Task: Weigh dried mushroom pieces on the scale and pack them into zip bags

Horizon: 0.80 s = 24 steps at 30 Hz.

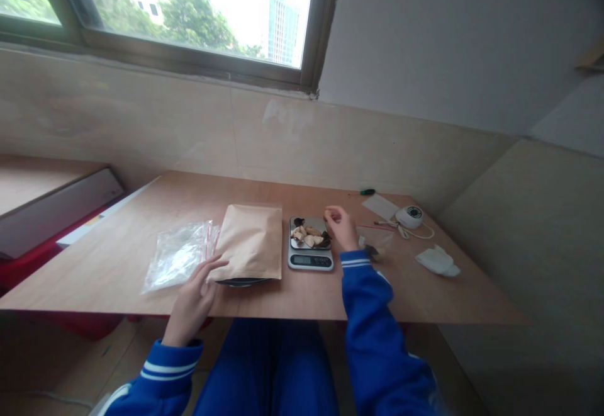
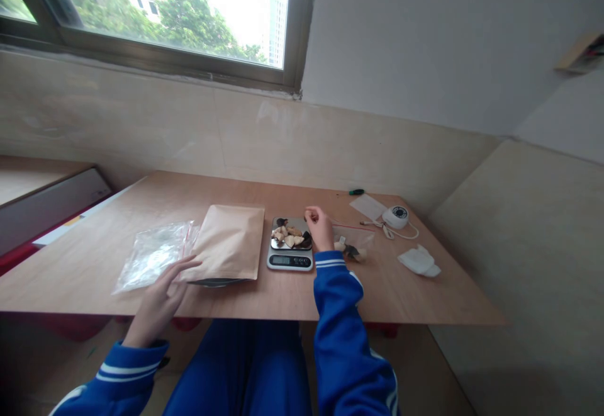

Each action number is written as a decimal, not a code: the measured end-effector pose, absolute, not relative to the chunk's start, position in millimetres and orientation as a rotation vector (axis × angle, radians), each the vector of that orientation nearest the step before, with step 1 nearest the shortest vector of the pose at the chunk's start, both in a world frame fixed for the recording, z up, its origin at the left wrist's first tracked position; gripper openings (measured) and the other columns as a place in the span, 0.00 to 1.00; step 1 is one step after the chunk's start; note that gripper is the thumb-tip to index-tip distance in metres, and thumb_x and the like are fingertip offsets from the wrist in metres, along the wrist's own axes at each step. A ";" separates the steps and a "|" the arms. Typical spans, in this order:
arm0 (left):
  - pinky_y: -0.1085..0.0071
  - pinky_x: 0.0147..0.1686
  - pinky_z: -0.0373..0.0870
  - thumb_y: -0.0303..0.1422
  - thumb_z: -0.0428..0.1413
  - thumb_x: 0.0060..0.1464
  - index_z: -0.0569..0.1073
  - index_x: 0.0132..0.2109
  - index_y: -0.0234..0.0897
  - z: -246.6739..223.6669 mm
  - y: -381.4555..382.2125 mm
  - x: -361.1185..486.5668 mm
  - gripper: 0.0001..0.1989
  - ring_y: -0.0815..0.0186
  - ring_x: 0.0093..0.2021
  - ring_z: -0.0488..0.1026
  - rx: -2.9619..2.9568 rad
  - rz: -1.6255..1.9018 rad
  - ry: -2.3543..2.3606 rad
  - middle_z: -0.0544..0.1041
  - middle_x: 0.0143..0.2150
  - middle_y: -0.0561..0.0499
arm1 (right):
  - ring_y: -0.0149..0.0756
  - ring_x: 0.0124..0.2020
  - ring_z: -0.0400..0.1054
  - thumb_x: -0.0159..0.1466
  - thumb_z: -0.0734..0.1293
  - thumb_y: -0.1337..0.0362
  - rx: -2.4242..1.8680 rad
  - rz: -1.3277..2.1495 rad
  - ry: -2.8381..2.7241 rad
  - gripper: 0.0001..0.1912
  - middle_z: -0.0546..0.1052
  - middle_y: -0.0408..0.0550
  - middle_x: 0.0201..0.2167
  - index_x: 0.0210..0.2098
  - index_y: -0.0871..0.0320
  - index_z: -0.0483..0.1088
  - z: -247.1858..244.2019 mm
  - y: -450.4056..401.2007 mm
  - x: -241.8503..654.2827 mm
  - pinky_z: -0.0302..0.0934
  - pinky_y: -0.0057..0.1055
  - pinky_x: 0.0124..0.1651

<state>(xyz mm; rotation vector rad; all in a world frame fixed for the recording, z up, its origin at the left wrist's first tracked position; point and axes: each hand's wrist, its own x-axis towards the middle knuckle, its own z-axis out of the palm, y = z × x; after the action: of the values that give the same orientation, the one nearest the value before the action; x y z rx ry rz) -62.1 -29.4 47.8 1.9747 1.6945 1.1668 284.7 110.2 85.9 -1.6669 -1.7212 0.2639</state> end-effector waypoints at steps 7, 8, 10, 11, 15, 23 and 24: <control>0.55 0.59 0.60 0.42 0.47 0.53 0.71 0.51 0.39 20.0 -4.8 -117.2 0.21 0.52 0.57 0.67 1.876 1.260 2.071 0.72 0.55 0.43 | 0.40 0.34 0.72 0.57 0.67 0.52 -1.457 0.625 -1.361 0.21 0.79 0.55 0.36 0.42 0.60 0.73 23.0 6.4 319.3 0.67 0.35 0.37; 0.54 0.58 0.60 0.43 0.48 0.52 0.71 0.51 0.37 14.8 -0.8 -123.8 0.22 0.51 0.57 0.67 1.875 1.179 2.105 0.72 0.55 0.43 | 0.41 0.33 0.72 0.56 0.67 0.51 -1.483 0.646 -1.340 0.21 0.79 0.55 0.35 0.42 0.61 0.73 12.1 -3.5 322.8 0.67 0.36 0.36; 0.54 0.56 0.63 0.43 0.48 0.52 0.73 0.49 0.36 7.0 4.1 -133.7 0.23 0.50 0.54 0.69 1.869 0.967 2.162 0.74 0.54 0.42 | 0.42 0.33 0.72 0.57 0.66 0.49 -1.548 0.604 -1.347 0.22 0.78 0.55 0.34 0.40 0.60 0.74 -4.1 -16.4 328.8 0.66 0.38 0.37; 0.54 0.53 0.65 0.44 0.48 0.52 0.73 0.49 0.36 4.9 4.7 -137.0 0.23 0.50 0.52 0.71 1.869 0.881 2.202 0.74 0.53 0.42 | 0.44 0.35 0.71 0.58 0.65 0.49 -1.586 0.530 -1.377 0.21 0.78 0.56 0.35 0.39 0.60 0.75 -8.7 -20.1 331.2 0.66 0.40 0.39; 0.54 0.44 0.71 0.45 0.52 0.51 0.77 0.45 0.45 9.1 0.0 -142.2 0.18 0.51 0.43 0.74 1.823 0.745 2.362 0.79 0.44 0.50 | 0.50 0.45 0.66 0.62 0.60 0.50 -1.720 0.037 -1.456 0.20 0.73 0.59 0.41 0.37 0.57 0.77 -8.8 -29.4 332.9 0.59 0.49 0.49; 0.52 0.54 0.66 0.42 0.56 0.54 0.75 0.44 0.47 68.6 -14.8 -102.4 0.12 0.56 0.52 0.72 1.793 1.713 2.421 0.76 0.51 0.58 | 0.49 0.49 0.63 0.66 0.58 0.59 -1.650 0.047 -1.557 0.14 0.71 0.55 0.46 0.40 0.53 0.75 11.6 -72.1 277.6 0.56 0.51 0.52; 0.50 0.56 0.64 0.40 0.57 0.53 0.75 0.44 0.47 79.1 -18.4 -89.4 0.11 0.57 0.54 0.70 1.888 1.855 2.298 0.74 0.54 0.59 | 0.48 0.49 0.63 0.66 0.59 0.59 -1.623 0.126 -1.565 0.13 0.71 0.54 0.46 0.41 0.52 0.74 17.7 -76.7 265.2 0.57 0.50 0.53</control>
<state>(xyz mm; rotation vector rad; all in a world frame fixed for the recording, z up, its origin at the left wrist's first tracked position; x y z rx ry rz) -89.4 -18.4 79.1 1.8876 2.2981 1.8554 265.2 -76.7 17.7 -1.6230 -1.5654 0.1263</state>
